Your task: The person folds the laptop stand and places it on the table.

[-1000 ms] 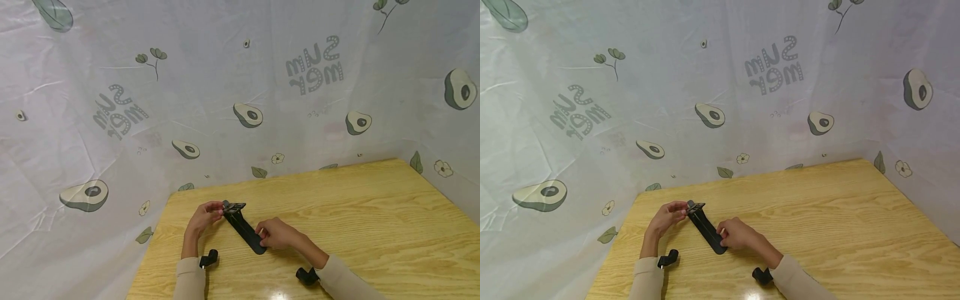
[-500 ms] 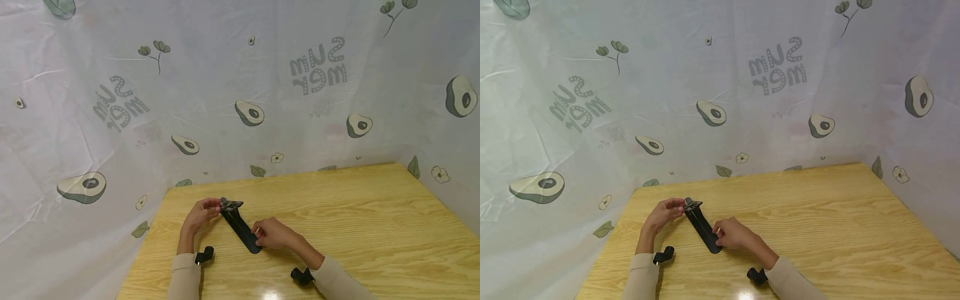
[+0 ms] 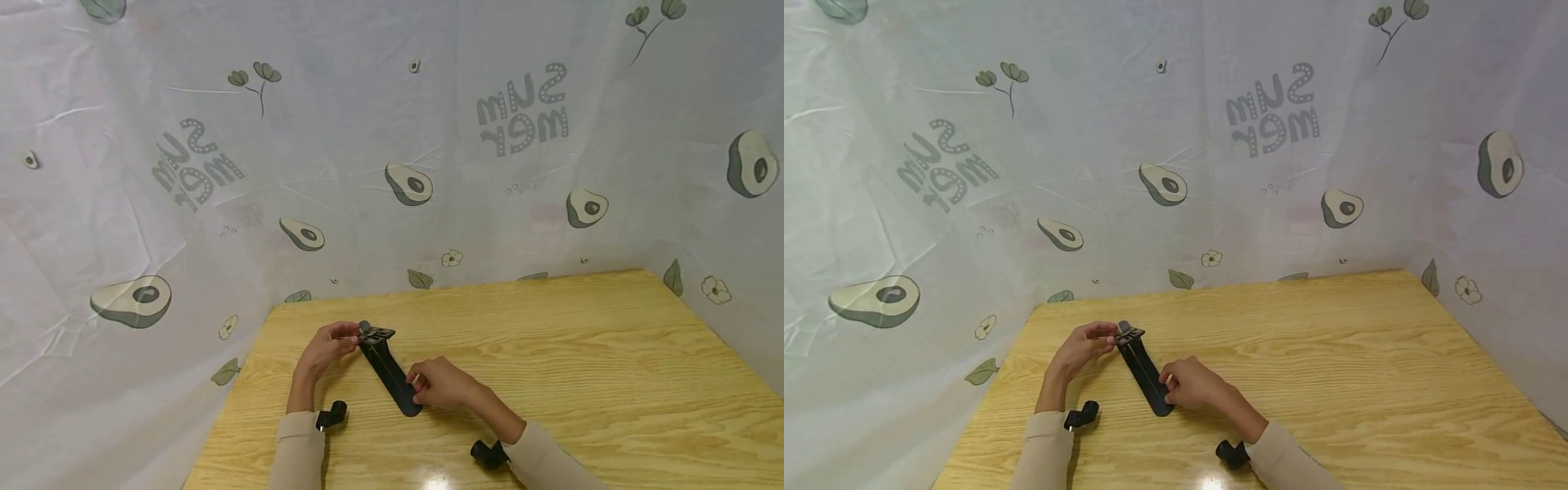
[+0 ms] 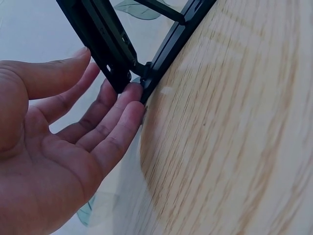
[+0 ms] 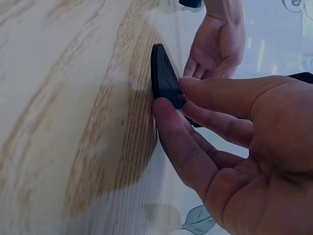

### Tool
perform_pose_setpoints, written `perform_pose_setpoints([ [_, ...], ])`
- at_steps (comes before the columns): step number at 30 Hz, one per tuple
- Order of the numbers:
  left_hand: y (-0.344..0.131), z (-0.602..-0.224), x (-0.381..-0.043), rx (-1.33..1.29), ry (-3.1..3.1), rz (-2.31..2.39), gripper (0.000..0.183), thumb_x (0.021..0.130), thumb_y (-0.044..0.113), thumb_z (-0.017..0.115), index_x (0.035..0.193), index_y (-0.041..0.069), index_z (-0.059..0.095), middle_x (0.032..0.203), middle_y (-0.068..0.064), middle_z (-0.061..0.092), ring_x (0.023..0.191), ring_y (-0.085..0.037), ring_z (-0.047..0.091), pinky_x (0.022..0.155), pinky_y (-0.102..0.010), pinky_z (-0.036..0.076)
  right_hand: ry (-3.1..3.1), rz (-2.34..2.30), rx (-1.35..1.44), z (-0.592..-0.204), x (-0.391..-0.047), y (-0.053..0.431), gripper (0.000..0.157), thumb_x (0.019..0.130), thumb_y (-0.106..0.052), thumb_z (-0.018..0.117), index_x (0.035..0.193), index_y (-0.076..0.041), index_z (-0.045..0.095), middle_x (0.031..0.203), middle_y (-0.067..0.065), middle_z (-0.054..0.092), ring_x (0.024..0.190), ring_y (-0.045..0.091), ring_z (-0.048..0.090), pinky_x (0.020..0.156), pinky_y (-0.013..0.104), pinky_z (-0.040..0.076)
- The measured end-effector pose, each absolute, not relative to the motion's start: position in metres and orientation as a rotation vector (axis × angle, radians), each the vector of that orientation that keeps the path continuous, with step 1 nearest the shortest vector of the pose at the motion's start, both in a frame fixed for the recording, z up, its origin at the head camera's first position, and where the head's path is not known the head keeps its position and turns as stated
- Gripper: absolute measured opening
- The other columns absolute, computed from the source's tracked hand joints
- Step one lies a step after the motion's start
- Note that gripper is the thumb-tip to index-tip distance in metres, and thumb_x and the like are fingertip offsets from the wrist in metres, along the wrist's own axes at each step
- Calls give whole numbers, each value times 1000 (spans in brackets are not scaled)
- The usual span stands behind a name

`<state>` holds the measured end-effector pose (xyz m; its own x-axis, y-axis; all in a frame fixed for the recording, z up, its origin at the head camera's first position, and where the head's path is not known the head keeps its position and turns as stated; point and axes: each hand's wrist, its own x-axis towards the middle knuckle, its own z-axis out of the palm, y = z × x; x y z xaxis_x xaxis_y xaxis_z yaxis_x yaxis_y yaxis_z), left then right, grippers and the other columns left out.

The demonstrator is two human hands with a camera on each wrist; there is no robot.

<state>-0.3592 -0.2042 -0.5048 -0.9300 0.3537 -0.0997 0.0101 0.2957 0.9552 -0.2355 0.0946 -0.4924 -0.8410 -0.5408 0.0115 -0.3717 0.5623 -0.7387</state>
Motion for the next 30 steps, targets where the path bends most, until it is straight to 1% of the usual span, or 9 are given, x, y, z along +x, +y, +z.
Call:
perform_pose_setpoints([
  [4,-203,-505,-360,367,2263,1678,45,107,6,63,149,-8,55,149,-29,57,125,-22,66,117,-52,53,2568,-1148,-769,-492,-235,94,30,94,-4,80,122,2,74,101,9,76,87,14,70,74,24,57],
  [7,-202,-505,-361,397,2260,1676,45,108,7,62,149,-9,54,150,-29,57,122,-17,66,118,-53,52,2562,-1148,-776,-492,-235,93,29,93,-5,81,121,1,74,101,10,76,87,14,70,74,24,57],
  [11,-200,-505,-360,404,2260,1670,45,108,8,62,150,-8,55,149,-28,57,119,-14,66,118,-53,52,2557,-1140,-765,-494,-235,91,29,93,-4,81,122,0,74,101,7,75,86,12,70,75,24,57],
  [14,-200,-506,-360,398,2256,1670,45,108,7,61,150,-7,54,150,-29,56,121,-16,65,118,-54,52,2542,-1137,-749,-495,-234,88,30,94,-3,80,123,-2,74,101,5,74,87,10,69,75,24,57],
  [18,-201,-507,-359,391,2248,1678,45,108,6,61,151,-7,54,153,-29,54,124,-18,65,119,-54,51,2515,-1139,-743,-493,-232,86,30,94,-2,79,124,-1,74,102,6,74,88,13,71,75,24,57],
  [24,-200,-509,-360,401,2236,1680,46,108,8,61,152,-6,53,155,-28,54,126,-18,65,120,-51,51,2508,-1141,-764,-490,-230,84,30,94,-2,79,124,0,73,101,9,74,88,16,72,74,24,57],
  [30,-196,-510,-362,394,2240,1694,44,108,6,60,150,-5,56,153,-27,56,127,-21,65,117,-48,53,2517,-1140,-760,-490,-230,83,30,94,-2,80,123,0,74,99,6,74,87,14,72,74,24,58],
])
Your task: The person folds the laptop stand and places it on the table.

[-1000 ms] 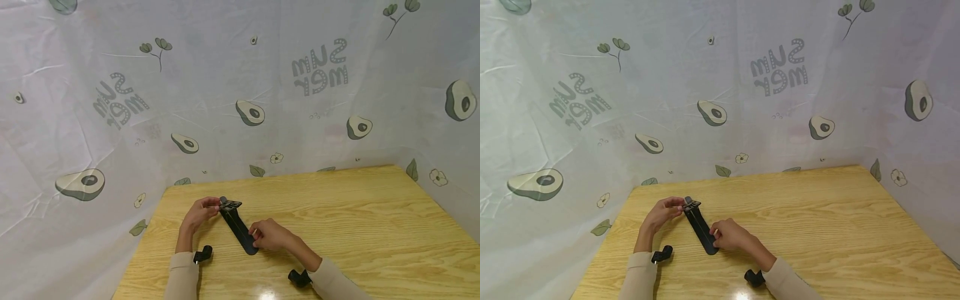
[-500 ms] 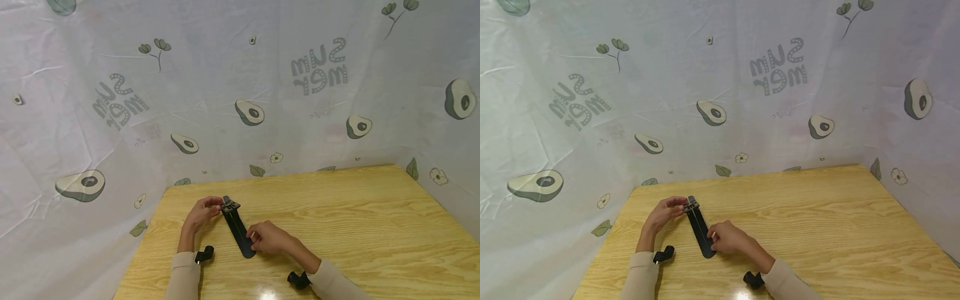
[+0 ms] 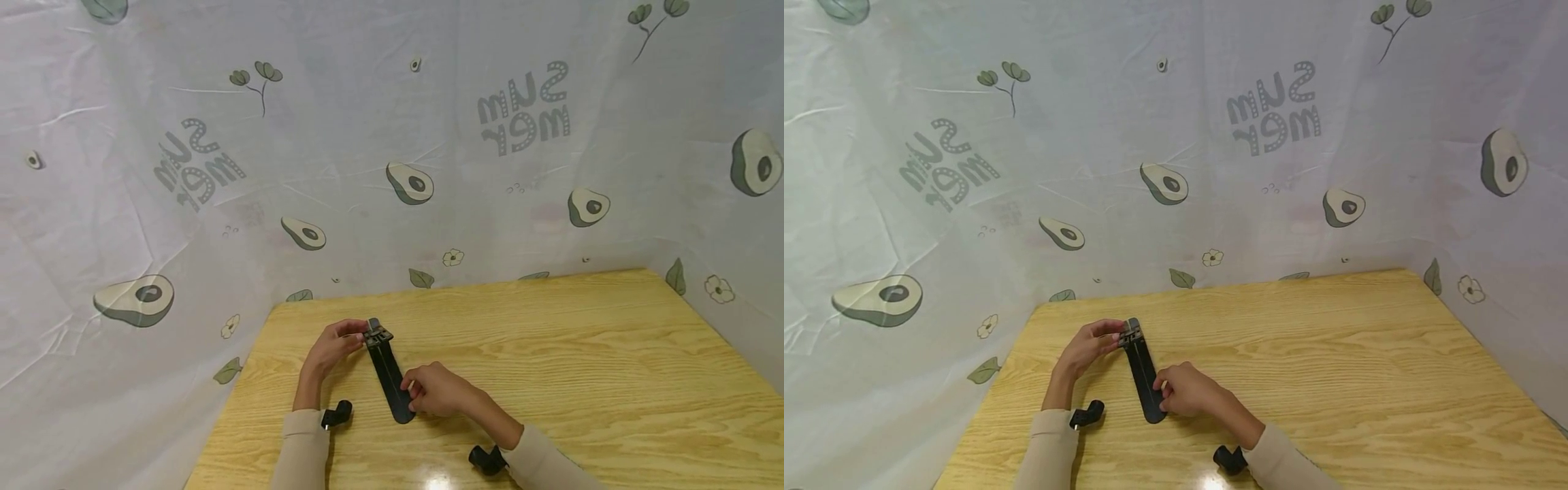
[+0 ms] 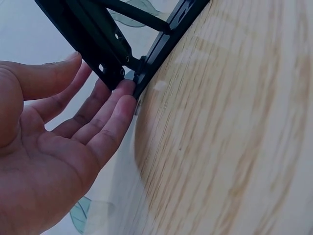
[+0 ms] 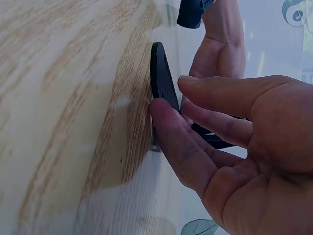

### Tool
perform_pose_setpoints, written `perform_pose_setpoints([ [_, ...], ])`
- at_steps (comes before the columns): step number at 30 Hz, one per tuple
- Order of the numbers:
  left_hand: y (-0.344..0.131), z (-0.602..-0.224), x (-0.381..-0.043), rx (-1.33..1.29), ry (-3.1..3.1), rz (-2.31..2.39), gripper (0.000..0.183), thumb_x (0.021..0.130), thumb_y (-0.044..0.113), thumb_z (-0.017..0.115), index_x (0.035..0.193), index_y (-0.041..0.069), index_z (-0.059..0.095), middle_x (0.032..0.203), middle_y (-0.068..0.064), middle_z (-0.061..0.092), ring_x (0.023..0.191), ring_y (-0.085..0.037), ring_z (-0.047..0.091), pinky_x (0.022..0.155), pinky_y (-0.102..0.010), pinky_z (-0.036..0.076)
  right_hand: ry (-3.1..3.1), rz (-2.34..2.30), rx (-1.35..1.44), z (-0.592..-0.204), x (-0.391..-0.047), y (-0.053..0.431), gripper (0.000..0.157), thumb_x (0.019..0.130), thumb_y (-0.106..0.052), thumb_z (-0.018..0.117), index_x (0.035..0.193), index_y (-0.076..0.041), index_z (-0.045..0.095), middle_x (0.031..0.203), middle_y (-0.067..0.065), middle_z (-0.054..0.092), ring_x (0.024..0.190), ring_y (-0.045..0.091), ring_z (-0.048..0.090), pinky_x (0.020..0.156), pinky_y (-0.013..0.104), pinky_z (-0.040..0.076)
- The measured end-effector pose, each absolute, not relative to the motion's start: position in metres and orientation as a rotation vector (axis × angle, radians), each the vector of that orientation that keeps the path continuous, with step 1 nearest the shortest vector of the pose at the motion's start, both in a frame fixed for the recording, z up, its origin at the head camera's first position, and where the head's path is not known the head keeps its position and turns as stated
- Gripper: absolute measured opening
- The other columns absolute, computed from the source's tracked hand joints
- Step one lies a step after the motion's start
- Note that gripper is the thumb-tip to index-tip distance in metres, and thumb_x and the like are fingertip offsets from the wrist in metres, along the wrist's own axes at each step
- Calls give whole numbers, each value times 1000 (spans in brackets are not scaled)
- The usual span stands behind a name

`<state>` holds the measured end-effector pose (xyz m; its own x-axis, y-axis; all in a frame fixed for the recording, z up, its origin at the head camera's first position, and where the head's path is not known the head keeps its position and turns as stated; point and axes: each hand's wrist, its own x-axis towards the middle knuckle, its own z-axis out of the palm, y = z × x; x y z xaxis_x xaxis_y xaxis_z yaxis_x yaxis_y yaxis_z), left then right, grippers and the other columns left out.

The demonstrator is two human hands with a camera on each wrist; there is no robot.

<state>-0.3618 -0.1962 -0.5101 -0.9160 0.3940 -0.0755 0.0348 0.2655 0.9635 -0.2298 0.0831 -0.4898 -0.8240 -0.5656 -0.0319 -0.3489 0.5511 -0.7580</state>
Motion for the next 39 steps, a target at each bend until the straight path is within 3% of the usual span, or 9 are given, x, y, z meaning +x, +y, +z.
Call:
perform_pose_setpoints([
  [14,-192,-510,-361,386,2239,1696,41,109,4,56,150,-4,57,154,-27,55,127,-18,64,116,-44,55,2499,-1143,-774,-490,-227,79,30,93,-3,81,122,0,74,98,6,74,87,14,72,75,23,58],
  [22,-189,-511,-361,385,2248,1699,40,110,7,57,149,-3,58,154,-25,56,133,-24,62,120,-51,51,2485,-1145,-777,-488,-225,76,30,93,-1,81,122,0,74,98,6,74,85,10,71,75,22,58],
  [39,-183,-512,-359,401,2270,1698,38,110,5,55,147,-2,60,152,-23,59,140,-33,57,121,-55,49,2469,-1148,-744,-491,-223,71,31,92,0,80,122,-4,75,99,4,74,85,8,69,75,21,58],
])
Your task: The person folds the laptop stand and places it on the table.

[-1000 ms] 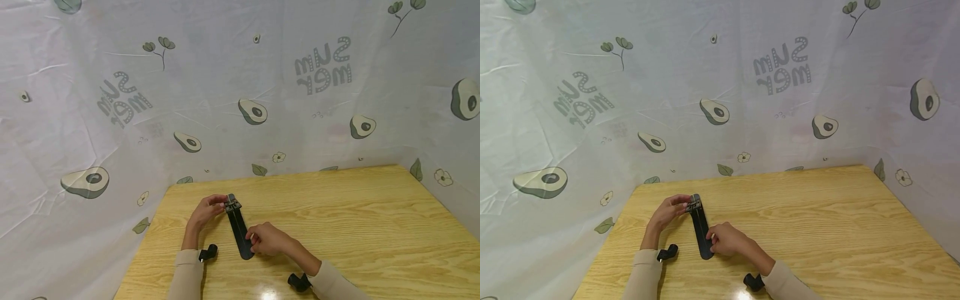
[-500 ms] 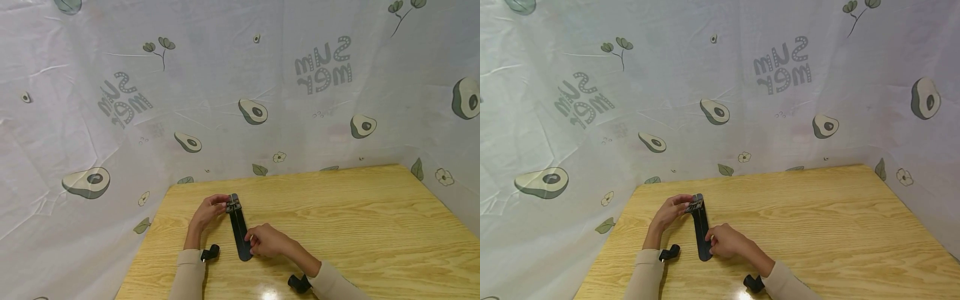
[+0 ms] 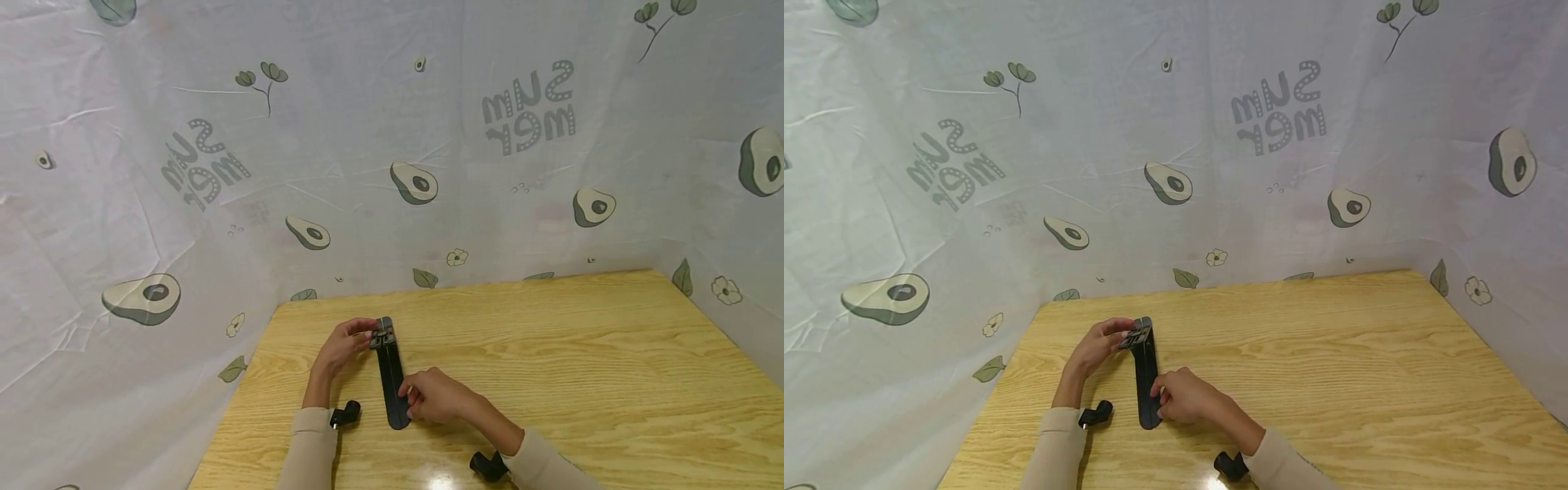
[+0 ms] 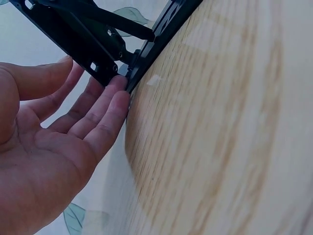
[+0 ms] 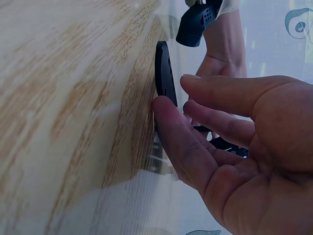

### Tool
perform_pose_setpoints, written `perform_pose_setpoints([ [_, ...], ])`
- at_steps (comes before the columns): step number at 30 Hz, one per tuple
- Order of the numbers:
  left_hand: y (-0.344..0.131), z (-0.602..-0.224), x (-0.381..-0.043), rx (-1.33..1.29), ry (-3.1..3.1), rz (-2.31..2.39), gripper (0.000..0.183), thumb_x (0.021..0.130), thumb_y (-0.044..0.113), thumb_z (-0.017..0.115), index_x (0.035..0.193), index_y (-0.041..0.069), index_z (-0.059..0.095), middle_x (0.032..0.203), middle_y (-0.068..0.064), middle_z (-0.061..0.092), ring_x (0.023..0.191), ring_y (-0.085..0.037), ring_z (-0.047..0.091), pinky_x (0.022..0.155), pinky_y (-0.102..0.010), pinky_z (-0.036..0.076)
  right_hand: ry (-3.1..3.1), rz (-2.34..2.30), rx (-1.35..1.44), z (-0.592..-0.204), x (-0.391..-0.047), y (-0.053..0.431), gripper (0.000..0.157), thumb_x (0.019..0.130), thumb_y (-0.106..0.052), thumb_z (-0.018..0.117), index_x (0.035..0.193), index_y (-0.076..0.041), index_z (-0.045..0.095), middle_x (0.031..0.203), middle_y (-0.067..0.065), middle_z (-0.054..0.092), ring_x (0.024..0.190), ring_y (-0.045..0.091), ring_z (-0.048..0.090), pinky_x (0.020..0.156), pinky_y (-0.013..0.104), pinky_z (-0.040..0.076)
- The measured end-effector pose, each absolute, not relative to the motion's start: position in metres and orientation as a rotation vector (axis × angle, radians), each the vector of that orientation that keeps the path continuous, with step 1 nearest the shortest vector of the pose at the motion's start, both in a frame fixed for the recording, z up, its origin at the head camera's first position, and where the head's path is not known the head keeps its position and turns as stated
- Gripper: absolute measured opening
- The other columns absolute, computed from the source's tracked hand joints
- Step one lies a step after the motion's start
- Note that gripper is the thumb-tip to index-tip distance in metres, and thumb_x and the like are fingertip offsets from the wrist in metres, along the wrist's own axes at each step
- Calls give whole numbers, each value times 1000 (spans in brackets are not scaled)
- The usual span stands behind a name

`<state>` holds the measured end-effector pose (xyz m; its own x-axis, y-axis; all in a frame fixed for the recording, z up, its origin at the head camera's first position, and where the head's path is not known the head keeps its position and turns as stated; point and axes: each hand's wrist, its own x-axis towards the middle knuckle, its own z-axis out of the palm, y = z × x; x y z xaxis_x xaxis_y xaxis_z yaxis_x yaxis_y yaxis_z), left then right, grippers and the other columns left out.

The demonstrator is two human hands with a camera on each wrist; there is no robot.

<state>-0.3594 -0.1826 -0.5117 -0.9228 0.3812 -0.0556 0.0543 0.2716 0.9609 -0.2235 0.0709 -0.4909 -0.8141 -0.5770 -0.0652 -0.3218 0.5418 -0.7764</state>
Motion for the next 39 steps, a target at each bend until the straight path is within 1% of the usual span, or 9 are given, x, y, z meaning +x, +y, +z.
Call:
perform_pose_setpoints([
  [8,-183,-513,-358,399,2258,1702,39,111,6,55,149,-2,58,156,-23,56,145,-36,54,122,-53,48,2469,-1148,-749,-491,-223,71,30,92,-1,81,122,-4,75,97,4,74,83,6,68,74,21,57],
  [14,-182,-512,-359,407,2258,1692,40,111,6,53,150,-3,57,156,-23,56,144,-34,55,121,-51,49,2468,-1160,-741,-490,-222,70,30,92,0,80,122,-3,75,98,4,74,83,5,67,74,21,57],
  [19,-181,-511,-359,417,2262,1682,40,111,5,52,150,-3,57,155,-23,57,141,-31,57,121,-50,49,2469,-1172,-757,-490,-221,69,31,91,2,80,121,-3,75,98,5,75,83,7,69,74,20,57],
  [26,-179,-511,-362,429,2262,1664,40,112,7,51,151,-2,56,156,-21,56,142,-31,56,121,-50,48,2465,-1165,-764,-491,-221,68,30,92,1,79,121,-4,75,98,3,75,84,5,69,77,21,57],
  [29,-179,-511,-364,438,2263,1661,40,112,8,52,150,-2,57,155,-22,57,138,-27,58,118,-45,50,2468,-1163,-769,-491,-221,68,29,92,1,78,121,-5,75,99,3,76,84,5,69,77,20,57],
  [32,-178,-512,-365,459,2272,1649,39,112,9,52,150,-2,57,154,-22,58,132,-21,60,111,-37,52,2453,-1172,-769,-491,-221,69,29,92,1,78,121,-5,75,99,4,76,85,5,69,77,20,57],
  [34,-179,-513,-364,471,2283,1638,39,112,9,52,149,-2,57,153,-22,58,129,-20,60,108,-34,52,2442,-1176,-783,-492,-222,69,29,92,0,78,121,-4,75,100,4,76,85,5,69,77,20,58],
  [36,-181,-513,-363,492,2299,1622,39,113,9,51,149,-3,57,152,-24,58,129,-23,61,108,-35,52,2426,-1183,-794,-492,-222,69,29,92,-1,79,121,-4,75,101,5,77,86,5,70,78,19,58],
  [39,-186,-513,-360,524,2330,1594,39,112,8,51,149,-4,56,154,-24,57,138,-34,59,114,-43,52,2417,-1184,-821,-495,-224,69,27,94,-5,80,121,-3,75,103,6,77,88,4,70,80,18,58],
])
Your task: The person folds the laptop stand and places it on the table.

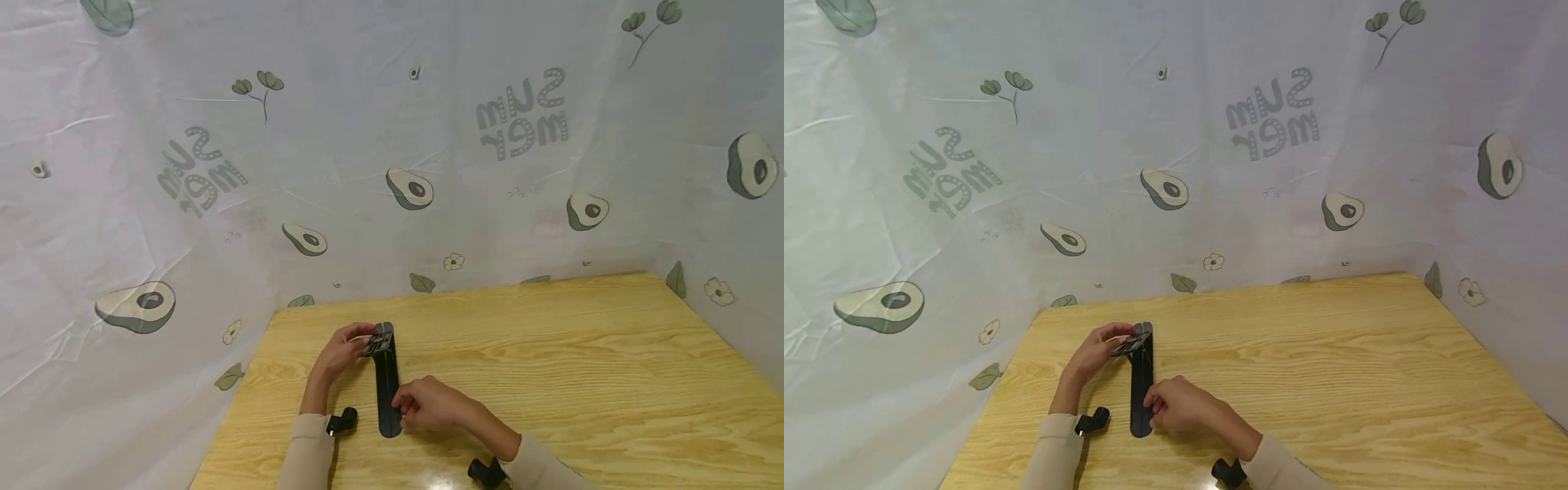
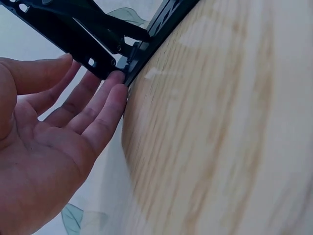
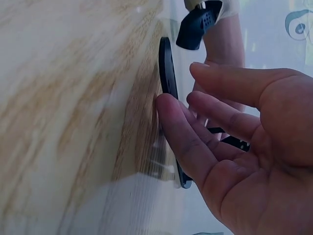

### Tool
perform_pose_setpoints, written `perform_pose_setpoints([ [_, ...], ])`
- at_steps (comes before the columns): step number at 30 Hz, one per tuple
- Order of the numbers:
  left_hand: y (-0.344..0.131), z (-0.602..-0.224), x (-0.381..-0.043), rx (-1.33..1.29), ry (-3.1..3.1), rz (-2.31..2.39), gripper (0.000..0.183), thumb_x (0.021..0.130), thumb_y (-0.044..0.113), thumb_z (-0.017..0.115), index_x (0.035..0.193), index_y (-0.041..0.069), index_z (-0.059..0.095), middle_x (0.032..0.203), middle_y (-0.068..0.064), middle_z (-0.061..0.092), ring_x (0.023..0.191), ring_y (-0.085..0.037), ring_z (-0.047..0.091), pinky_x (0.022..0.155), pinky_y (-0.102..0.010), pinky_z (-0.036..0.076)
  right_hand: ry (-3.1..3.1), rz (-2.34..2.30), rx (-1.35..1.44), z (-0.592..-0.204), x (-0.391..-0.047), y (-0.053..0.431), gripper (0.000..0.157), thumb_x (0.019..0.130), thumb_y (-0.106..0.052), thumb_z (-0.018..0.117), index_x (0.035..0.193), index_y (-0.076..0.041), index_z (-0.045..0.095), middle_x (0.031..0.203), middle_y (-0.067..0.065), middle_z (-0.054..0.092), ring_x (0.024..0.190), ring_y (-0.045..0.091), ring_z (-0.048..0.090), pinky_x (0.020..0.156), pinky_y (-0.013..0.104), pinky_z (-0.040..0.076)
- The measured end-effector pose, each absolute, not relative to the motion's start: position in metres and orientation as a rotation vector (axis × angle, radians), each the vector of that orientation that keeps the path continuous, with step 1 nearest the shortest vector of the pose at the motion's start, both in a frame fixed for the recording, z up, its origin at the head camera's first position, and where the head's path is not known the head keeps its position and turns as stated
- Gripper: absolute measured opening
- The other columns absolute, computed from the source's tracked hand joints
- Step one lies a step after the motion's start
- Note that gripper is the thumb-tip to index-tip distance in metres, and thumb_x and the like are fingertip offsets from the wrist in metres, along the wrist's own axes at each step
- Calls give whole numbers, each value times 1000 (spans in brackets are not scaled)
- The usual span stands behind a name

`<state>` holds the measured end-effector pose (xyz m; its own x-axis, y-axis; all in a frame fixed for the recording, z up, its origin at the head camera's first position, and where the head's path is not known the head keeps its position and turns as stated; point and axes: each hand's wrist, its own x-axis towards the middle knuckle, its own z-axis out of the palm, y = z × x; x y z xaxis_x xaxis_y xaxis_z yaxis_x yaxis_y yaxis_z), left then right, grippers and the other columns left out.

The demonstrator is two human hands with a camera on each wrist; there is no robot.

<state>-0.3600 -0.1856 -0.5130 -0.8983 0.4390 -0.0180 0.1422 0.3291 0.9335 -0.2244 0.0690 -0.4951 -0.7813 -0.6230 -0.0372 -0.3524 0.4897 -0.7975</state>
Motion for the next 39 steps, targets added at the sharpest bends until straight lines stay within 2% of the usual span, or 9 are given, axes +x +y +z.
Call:
perform_pose_setpoints([
  [3,-194,-512,-355,525,2357,1578,39,111,7,54,148,-4,57,153,-24,58,146,-41,54,117,-50,51,2425,-1179,-849,-497,-228,68,25,95,-6,79,119,-4,76,102,4,78,88,2,70,80,17,58],
  [7,-206,-511,-348,513,2392,1549,38,109,6,57,146,-2,59,152,-23,59,144,-43,57,115,-51,54,2460,-1177,-875,-495,-233,72,24,96,-5,76,120,-3,76,103,6,77,89,4,70,81,19,59],
  [12,-210,-504,-344,630,2447,1494,43,106,1,61,149,-3,57,153,-25,58,140,-45,59,113,-53,56,2585,-1248,-848,-493,-242,86,31,100,-9,74,128,3,71,117,16,75,102,23,73,87,31,62],
  [15,-206,-498,-343,752,2451,1501,47,105,-1,63,150,-5,54,155,-27,55,142,-48,57,114,-55,55,2690,-1321,-837,-496,-250,93,35,102,-9,73,133,6,67,127,22,71,112,37,72,91,41,65],
  [17,-201,-494,-343,812,2445,1519,48,104,-3,64,151,-6,53,156,-29,54,145,-49,54,116,-56,53,2744,-1376,-810,-499,-255,95,38,102,-9,73,136,6,65,131,24,69,117,41,71,94,46,65],
  [20,-196,-491,-342,872,2446,1526,49,103,-6,64,151,-6,53,155,-31,53,145,-50,53,118,-58,51,2793,-1448,-776,-502,-264,95,43,101,-10,74,140,5,63,138,23,67,125,43,68,98,50,64],
  [26,-190,-488,-338,877,2414,1507,53,99,-8,69,149,-7,54,151,-31,56,141,-49,57,116,-57,53,2725,-1553,-707,-500,-279,89,52,101,-12,75,148,2,58,150,21,61,139,43,61,110,53,58],
  [34,-187,-493,-332,826,2467,1509,51,97,-2,75,146,-4,59,146,-25,63,137,-44,62,114,-50,56,2698,-1431,-759,-490,-298,76,58,100,-16,77,152,1,56,155,21,59,145,42,57,115,55,54],
  [39,-186,-498,-328,764,2529,1525,43,96,-2,77,137,-1,67,140,-21,67,134,-42,63,115,-54,55,2743,-1284,-785,-488,-307,67,58,98,-19,79,149,0,60,152,19,63,141,41,61,113,55,56],
])
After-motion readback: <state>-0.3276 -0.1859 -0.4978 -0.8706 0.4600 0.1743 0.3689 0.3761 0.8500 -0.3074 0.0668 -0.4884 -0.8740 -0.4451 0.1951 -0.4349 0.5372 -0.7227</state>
